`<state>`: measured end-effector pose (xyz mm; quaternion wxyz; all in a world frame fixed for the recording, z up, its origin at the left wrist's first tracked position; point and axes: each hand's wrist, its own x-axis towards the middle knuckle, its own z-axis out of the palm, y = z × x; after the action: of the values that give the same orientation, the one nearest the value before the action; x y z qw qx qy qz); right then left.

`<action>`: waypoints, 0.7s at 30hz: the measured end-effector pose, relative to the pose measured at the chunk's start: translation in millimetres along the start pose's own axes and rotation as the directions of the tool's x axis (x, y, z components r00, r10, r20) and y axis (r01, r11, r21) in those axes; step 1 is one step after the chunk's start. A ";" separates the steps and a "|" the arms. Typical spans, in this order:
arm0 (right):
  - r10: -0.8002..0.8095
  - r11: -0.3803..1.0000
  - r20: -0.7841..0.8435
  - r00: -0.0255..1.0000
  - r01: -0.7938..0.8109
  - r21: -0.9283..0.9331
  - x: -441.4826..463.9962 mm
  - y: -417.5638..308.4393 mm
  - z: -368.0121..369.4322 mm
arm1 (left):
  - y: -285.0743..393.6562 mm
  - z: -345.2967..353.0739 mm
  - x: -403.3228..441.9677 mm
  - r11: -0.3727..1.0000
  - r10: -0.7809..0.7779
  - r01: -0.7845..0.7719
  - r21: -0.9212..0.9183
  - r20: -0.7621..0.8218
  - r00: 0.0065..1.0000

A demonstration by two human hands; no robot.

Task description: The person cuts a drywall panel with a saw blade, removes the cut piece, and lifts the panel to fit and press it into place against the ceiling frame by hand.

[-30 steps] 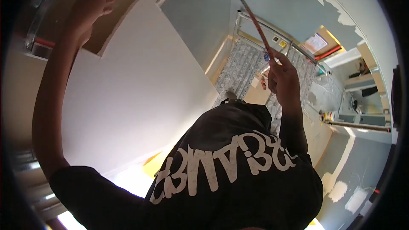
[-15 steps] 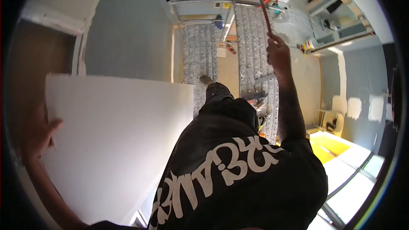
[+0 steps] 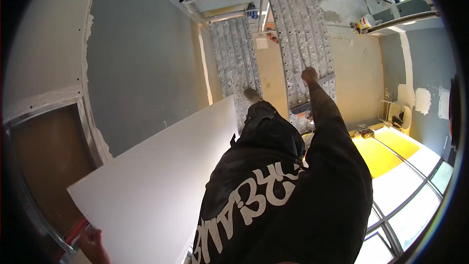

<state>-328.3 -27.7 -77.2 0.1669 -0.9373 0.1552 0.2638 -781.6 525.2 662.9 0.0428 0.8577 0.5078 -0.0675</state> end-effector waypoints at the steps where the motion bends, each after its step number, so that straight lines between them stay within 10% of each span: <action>1: -0.006 1.000 -0.021 1.000 0.006 -0.029 1.1 -3.0 -2.8 | 42.1 -7.3 -15.9 0.973 -0.018 0.016 0.231 0.006 1.000; 8: 0.089 0.989 -0.094 0.992 -0.098 -0.108 7.5 -37.7 -28.7 | 42.2 -8.0 -16.9 0.957 -0.208 0.186 0.225 0.080 0.975; 11: -0.219 0.951 0.076 0.973 0.230 -0.206 34.6 -56.2 -1.0 | 0.7 4.5 -15.6 0.970 -0.132 0.137 0.201 -0.036 0.991; 16: -0.770 0.587 0.287 0.570 0.809 -0.035 11.6 -184.2 45.9 | 33.5 11.7 -13.6 0.972 -0.171 0.186 0.146 -0.110 0.979; 21: -0.814 0.297 0.574 0.084 0.910 0.288 -107.3 -342.8 66.3 | 51.7 10.0 -19.1 0.974 -0.223 0.212 -0.078 -0.168 0.960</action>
<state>-314.9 327.5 7.3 0.2622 -0.7020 -0.5124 0.4194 -746.0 482.5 656.3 0.0158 0.7976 0.6026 0.0191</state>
